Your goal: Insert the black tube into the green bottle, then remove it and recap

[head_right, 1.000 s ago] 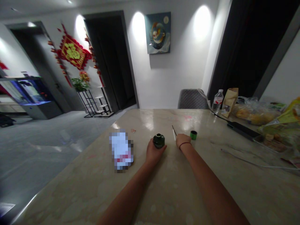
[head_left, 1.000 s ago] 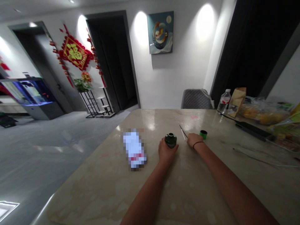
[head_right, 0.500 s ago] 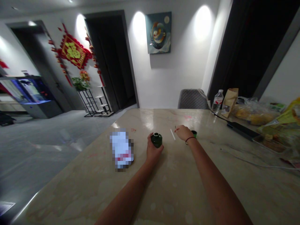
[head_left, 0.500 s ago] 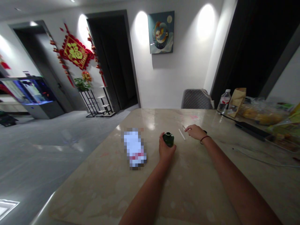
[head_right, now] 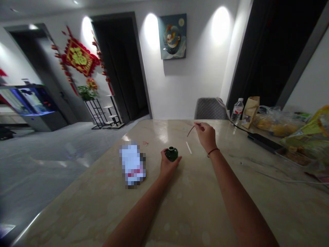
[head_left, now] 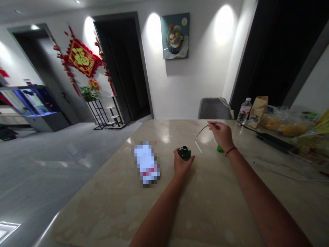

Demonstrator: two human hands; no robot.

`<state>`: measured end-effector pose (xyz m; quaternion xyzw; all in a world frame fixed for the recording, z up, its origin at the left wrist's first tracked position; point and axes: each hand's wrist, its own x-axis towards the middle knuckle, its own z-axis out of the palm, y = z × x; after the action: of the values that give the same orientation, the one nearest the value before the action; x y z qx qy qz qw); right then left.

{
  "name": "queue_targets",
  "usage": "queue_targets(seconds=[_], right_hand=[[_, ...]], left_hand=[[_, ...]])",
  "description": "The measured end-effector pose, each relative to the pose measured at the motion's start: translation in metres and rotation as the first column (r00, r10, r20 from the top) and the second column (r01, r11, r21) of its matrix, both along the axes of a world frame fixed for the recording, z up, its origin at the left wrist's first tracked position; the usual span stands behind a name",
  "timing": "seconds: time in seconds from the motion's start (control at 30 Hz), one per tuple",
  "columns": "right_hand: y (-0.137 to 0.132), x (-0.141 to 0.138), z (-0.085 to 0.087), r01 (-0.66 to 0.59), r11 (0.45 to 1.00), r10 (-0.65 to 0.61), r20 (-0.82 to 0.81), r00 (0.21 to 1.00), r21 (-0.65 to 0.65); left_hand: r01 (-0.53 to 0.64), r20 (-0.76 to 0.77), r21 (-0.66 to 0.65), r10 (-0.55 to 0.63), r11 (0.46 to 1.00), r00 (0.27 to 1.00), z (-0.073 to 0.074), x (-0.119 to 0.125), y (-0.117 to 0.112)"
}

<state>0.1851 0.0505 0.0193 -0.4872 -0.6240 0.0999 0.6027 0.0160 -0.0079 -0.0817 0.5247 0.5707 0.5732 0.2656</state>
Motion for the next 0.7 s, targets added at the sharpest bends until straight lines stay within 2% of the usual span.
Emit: queue_targets(seconds=[0.1,0.23,0.33,0.5,0.7], right_hand=[[-0.009,-0.001,0.014,-0.027,0.989,0.045,-0.122,0.991,0.148],[-0.015,-0.003,0.023,-0.179,0.972,0.219,-0.297,0.93,0.155],[-0.015,-0.002,0.025,-0.267,0.954,0.298,-0.344,0.891,0.137],[-0.013,0.0,0.023,-0.259,0.959,0.281,-0.299,0.912,0.112],[-0.015,-0.004,0.022,-0.223,0.968,0.245,-0.254,0.936,0.112]], left_hand=[[-0.02,-0.008,-0.032,0.02,0.999,1.0,0.002,0.001,-0.002],[-0.026,-0.026,-0.027,0.026,0.999,0.999,0.003,0.001,-0.004],[-0.016,-0.002,-0.012,0.016,1.0,1.0,0.002,0.0,-0.004],[-0.016,0.028,-0.004,0.016,1.0,0.999,0.001,0.001,-0.003],[-0.021,-0.028,-0.025,0.021,0.999,0.999,0.003,0.001,-0.003]])
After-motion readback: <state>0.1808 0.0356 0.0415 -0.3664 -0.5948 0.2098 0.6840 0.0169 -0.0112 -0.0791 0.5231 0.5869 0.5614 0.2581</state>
